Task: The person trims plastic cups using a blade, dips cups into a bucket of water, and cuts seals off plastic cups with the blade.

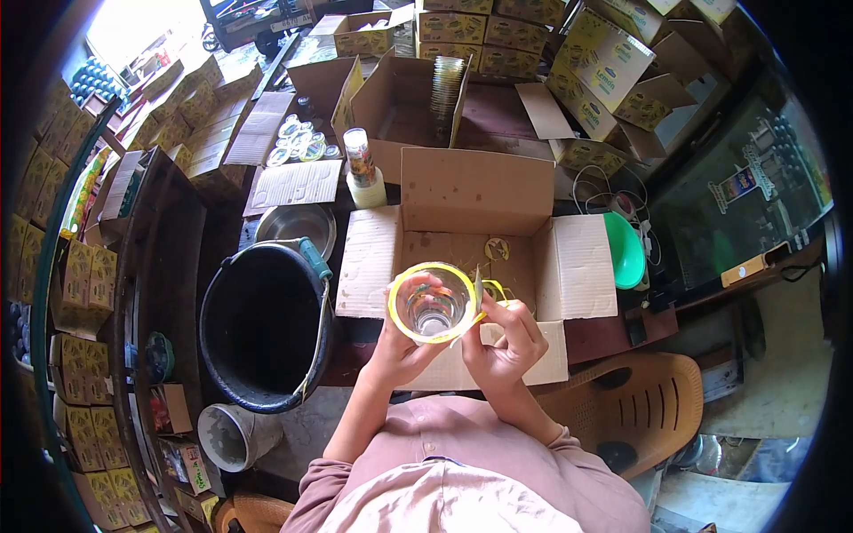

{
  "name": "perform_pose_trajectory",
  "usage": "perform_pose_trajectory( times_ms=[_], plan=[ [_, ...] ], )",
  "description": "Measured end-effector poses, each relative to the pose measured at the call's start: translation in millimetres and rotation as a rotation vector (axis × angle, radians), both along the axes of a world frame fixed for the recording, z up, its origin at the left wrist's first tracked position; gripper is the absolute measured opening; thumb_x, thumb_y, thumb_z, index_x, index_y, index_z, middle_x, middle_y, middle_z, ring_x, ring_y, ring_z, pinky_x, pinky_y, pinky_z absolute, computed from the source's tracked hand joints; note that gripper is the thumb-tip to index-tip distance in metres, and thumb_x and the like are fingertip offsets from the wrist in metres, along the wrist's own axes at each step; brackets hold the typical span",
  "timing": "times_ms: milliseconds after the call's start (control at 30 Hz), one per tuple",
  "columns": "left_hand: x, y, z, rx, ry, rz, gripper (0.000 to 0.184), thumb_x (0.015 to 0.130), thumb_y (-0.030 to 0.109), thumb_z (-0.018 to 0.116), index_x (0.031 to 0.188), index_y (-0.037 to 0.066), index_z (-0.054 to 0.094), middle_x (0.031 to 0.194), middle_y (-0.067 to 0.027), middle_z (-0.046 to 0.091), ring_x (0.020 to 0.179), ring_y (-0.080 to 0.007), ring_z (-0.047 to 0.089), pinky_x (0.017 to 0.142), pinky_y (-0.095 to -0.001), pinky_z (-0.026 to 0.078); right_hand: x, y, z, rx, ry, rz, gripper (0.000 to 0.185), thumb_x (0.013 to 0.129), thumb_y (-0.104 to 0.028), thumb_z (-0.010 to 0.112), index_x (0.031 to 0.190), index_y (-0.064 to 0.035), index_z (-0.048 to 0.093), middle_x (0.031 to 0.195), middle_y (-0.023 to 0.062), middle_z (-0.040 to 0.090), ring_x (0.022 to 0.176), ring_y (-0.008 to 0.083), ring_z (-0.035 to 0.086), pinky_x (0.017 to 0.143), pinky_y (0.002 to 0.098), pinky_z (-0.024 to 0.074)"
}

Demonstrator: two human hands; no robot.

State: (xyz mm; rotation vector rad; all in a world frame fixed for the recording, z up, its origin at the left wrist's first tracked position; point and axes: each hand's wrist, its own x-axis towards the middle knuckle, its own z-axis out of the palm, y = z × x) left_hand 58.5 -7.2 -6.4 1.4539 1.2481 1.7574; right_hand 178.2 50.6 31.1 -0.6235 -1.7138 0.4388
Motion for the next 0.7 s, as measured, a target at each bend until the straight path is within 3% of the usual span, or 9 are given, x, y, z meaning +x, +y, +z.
perform_pose_trajectory(
  times_ms=[167, 433, 700],
  plan=[
    [-0.1, -2.6, 1.9, -0.007, 0.028, -0.015, 0.071, 0.067, 0.000, 0.070, 0.124, 0.003, 0.029, 0.116, -0.0119, 0.035, 0.103, -0.0199, 0.049, 0.083, -0.0295, 0.043, 5.2, 7.9, -7.0, -0.195, 0.086, 0.139, 0.032, 0.059, 0.007, 0.066, 0.090, -0.0010, 0.065, 0.066, 0.0070, 0.058, 0.058, 0.0126, 0.057, 0.054, 0.0224, 0.0439],
    [0.2, -2.5, 4.5, -0.021, -0.081, -0.047, 0.071, 0.068, -0.001, 0.070, 0.125, 0.004, 0.027, 0.116, -0.0115, 0.036, 0.105, -0.0202, 0.048, 0.085, -0.0301, 0.043, 9.3, 3.7, -3.1, -0.101, 0.054, 0.156, 0.028, 0.062, 0.010, 0.066, 0.087, -0.0004, 0.062, 0.069, 0.0049, 0.055, 0.059, 0.0102, 0.053, 0.052, 0.0193, 0.0413],
    [1.5, -1.3, 4.6, 0.025, -0.019, -0.003, 0.070, 0.068, -0.001, 0.070, 0.124, 0.004, 0.028, 0.115, -0.0122, 0.037, 0.105, -0.0210, 0.049, 0.084, -0.0308, 0.043, 8.2, -1.6, 0.8, -0.056, 0.048, 0.110, 0.026, 0.062, 0.007, 0.066, 0.086, -0.0004, 0.062, 0.066, 0.0050, 0.054, 0.057, 0.0114, 0.053, 0.051, 0.0205, 0.0403]
  ],
)
